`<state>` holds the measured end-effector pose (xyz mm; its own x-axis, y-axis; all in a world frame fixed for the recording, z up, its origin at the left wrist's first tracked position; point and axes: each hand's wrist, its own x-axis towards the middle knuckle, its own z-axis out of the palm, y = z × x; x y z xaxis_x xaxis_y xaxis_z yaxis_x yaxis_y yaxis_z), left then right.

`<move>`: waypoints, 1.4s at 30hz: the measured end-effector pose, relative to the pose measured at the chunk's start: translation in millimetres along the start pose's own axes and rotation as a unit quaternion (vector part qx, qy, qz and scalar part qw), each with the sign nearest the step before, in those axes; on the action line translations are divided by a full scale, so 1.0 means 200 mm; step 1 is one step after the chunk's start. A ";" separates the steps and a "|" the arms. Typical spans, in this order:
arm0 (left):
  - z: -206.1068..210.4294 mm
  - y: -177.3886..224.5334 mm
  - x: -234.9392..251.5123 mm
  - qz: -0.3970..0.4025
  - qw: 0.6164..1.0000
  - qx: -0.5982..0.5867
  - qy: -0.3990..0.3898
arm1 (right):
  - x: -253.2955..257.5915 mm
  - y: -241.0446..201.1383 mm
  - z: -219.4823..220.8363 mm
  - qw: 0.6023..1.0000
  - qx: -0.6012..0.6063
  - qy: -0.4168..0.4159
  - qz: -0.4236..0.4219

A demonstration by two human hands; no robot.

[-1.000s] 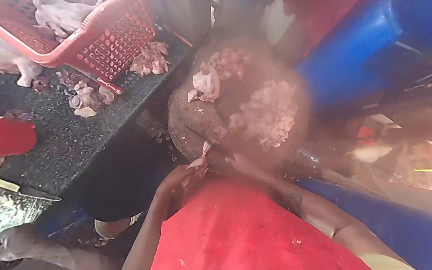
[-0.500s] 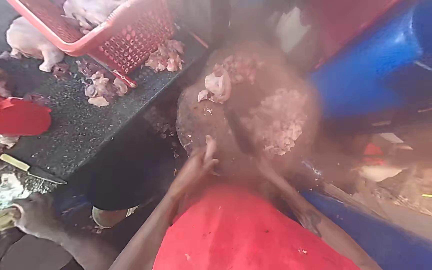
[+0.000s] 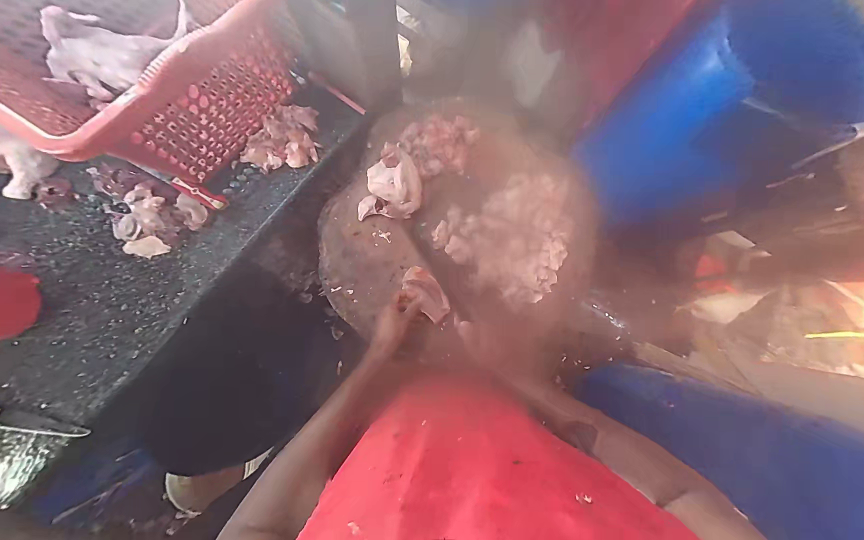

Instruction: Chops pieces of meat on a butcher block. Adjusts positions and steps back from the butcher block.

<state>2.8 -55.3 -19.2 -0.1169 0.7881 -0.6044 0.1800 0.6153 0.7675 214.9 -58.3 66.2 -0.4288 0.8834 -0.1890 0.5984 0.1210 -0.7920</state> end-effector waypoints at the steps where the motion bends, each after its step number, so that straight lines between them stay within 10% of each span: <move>1: -0.01 -0.01 0.01 0.002 1.000 0.000 0.014 | 0.00 0.07 0.05 0.990 -0.016 -0.096 0.105; 8: -0.01 0.11 -0.03 -0.004 0.994 0.107 -0.009 | 0.10 0.17 0.06 0.946 0.010 -0.216 0.241; 14: -0.05 -0.04 0.01 0.001 0.998 0.011 -0.065 | 0.31 0.13 0.09 0.935 0.175 -0.131 0.278; 20: -0.28 -0.10 -0.21 -0.005 0.989 -0.132 0.064 | 0.14 0.11 -0.06 0.987 -0.011 -0.009 0.158; 26: -0.44 -0.20 -0.28 -0.015 0.988 -0.123 0.095 | 0.02 0.32 -0.21 0.949 -0.079 -0.148 0.266; 35: -0.38 -0.25 -0.23 -0.013 0.990 -0.109 0.084 | 0.14 -0.22 -0.19 1.000 0.013 -0.010 0.020; 42: -0.44 -0.24 -0.26 -0.015 0.991 -0.084 0.098 | 0.18 0.14 0.02 0.958 -0.061 -0.180 0.213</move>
<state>-85.3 -124.3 -6.6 -0.3103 0.7474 -0.5875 0.0095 0.6204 0.7842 213.6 -24.7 35.7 -0.3204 0.6544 -0.6849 0.8365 -0.1438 -0.5288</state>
